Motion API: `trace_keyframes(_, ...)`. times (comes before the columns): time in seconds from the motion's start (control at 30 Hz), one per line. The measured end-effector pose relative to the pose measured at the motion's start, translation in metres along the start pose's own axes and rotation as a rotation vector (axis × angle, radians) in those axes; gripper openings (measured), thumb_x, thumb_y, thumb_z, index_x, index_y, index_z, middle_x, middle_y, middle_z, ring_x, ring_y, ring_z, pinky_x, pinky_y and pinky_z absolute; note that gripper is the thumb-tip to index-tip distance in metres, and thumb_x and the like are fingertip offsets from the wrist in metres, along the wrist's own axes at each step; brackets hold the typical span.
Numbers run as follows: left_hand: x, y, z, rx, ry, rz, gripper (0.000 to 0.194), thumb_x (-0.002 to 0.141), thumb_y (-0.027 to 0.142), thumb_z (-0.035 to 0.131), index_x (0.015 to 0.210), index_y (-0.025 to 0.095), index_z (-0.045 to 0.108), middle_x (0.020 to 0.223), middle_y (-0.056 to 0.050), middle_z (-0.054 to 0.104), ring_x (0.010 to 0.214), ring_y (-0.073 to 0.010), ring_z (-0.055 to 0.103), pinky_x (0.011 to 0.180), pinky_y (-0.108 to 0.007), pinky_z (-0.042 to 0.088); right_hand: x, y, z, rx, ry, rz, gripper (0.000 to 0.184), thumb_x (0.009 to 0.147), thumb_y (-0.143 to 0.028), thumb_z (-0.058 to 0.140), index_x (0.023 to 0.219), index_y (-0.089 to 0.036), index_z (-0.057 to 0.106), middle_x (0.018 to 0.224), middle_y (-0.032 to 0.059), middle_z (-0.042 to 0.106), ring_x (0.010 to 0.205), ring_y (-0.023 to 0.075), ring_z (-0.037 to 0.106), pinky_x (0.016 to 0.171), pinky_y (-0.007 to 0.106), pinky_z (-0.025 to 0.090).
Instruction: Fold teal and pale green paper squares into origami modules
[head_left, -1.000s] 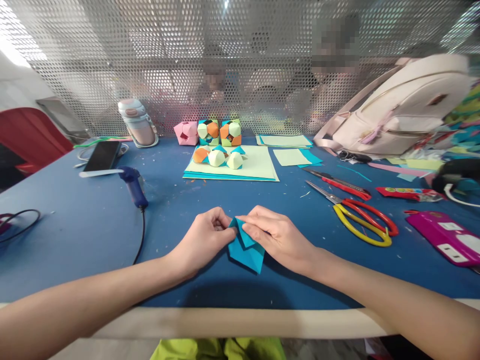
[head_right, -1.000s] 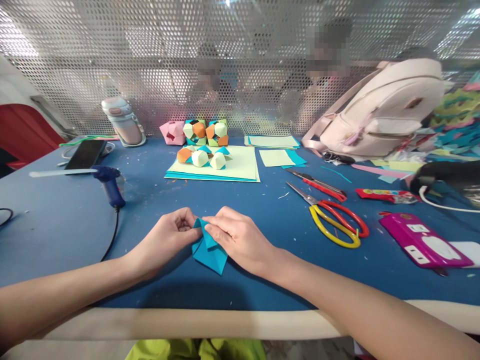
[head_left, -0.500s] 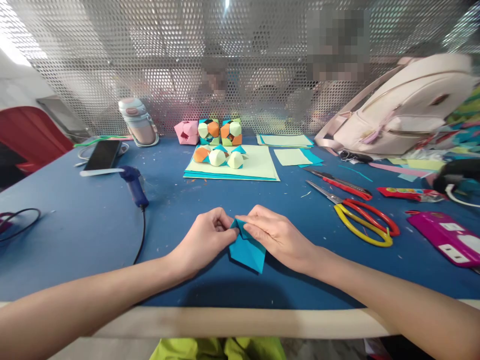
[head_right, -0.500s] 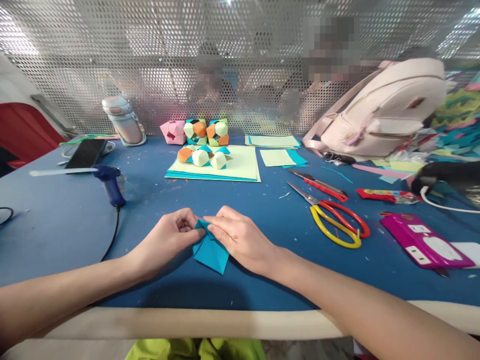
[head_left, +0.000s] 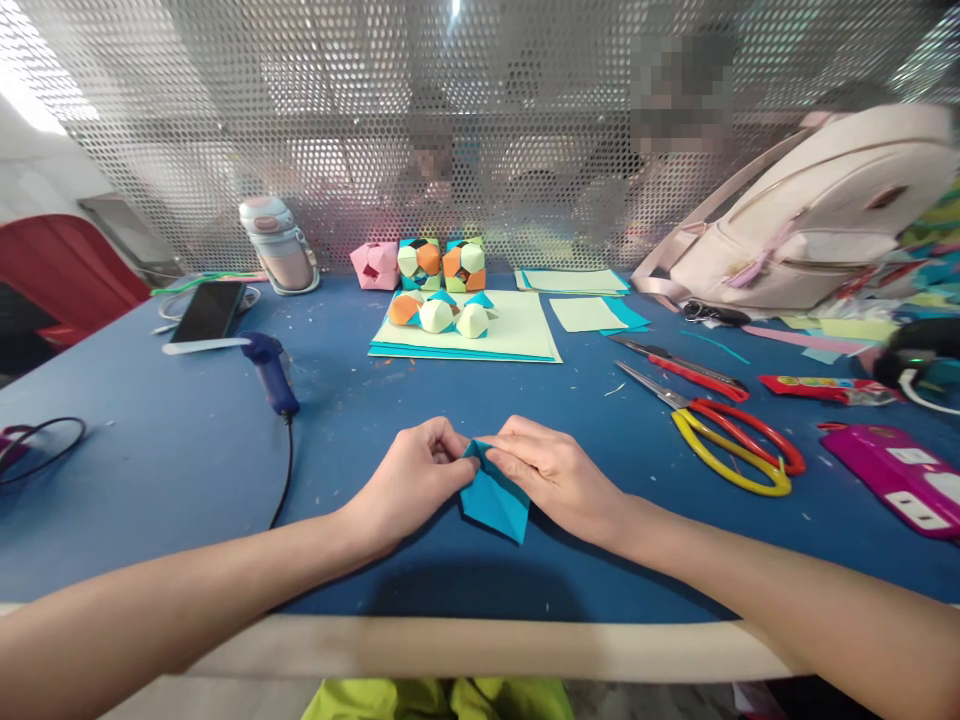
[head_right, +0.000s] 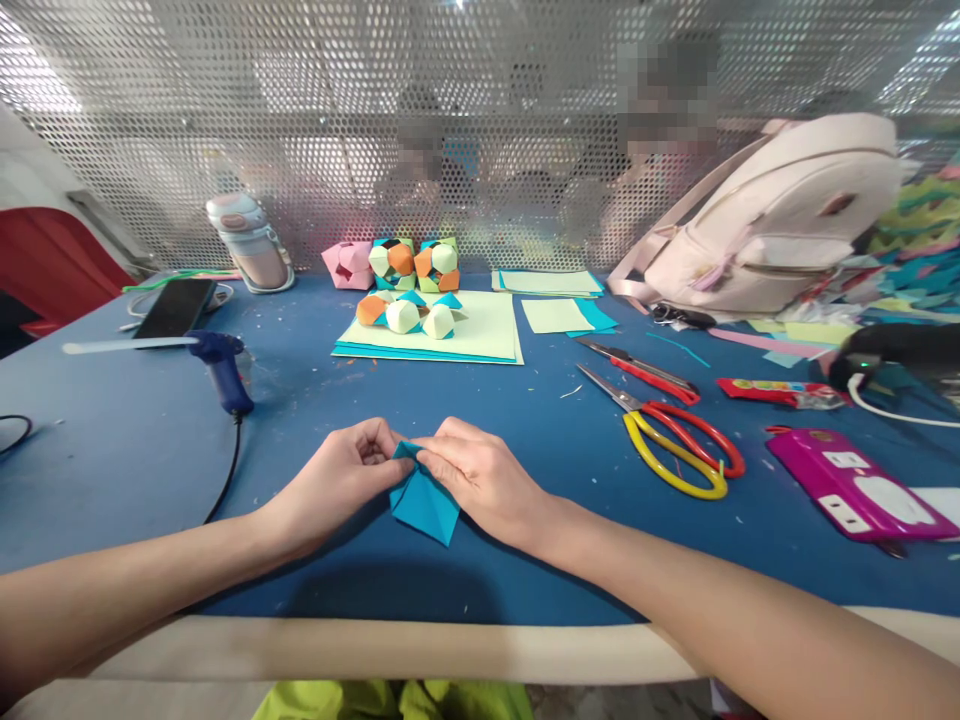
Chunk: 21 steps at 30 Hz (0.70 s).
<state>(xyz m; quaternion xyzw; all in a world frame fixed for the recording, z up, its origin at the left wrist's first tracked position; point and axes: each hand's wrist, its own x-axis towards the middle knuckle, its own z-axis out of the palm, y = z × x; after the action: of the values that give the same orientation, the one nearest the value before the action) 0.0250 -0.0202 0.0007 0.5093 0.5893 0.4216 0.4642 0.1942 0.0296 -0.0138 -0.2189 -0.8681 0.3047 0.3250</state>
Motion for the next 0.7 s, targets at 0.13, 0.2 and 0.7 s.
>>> trace_keyframes(0.13,0.004,-0.003,-0.002,0.013,0.035,0.005,0.015,0.066,0.021,0.060,0.061,0.018,0.046,0.059,0.004,0.051,0.057,-0.0101,0.046,0.052,-0.021,0.033,0.003,0.003,0.003,0.022,-0.011,0.045,0.032,0.096,-0.032,0.038,0.099,-0.018,0.066,0.077,0.0031,0.053,0.074,0.0134,0.053,0.067,0.026,0.046)
trace_keyframes(0.2,0.006,-0.003,-0.004,0.017,0.042,0.010,0.016,0.066,0.021,0.060,0.061,0.018,0.046,0.059,0.004,0.052,0.058,-0.0100,0.045,0.052,-0.021,0.033,0.005,0.002,0.002,0.041,-0.032,0.072,0.033,0.096,-0.033,0.038,0.089,-0.017,0.066,0.075,0.0024,0.052,0.074,0.0133,0.052,0.068,0.026,0.045)
trace_keyframes(0.7,0.015,-0.008,-0.009,-0.113,0.087,-0.009,0.019,0.066,0.021,0.064,0.061,0.018,0.045,0.056,0.007,0.046,0.054,-0.0078,0.042,0.051,-0.020,0.031,0.022,0.017,-0.002,0.137,-0.095,0.073,0.034,0.096,-0.029,0.038,0.067,-0.016,0.052,0.073,0.0012,0.047,0.072,0.0122,0.047,0.068,0.025,0.038)
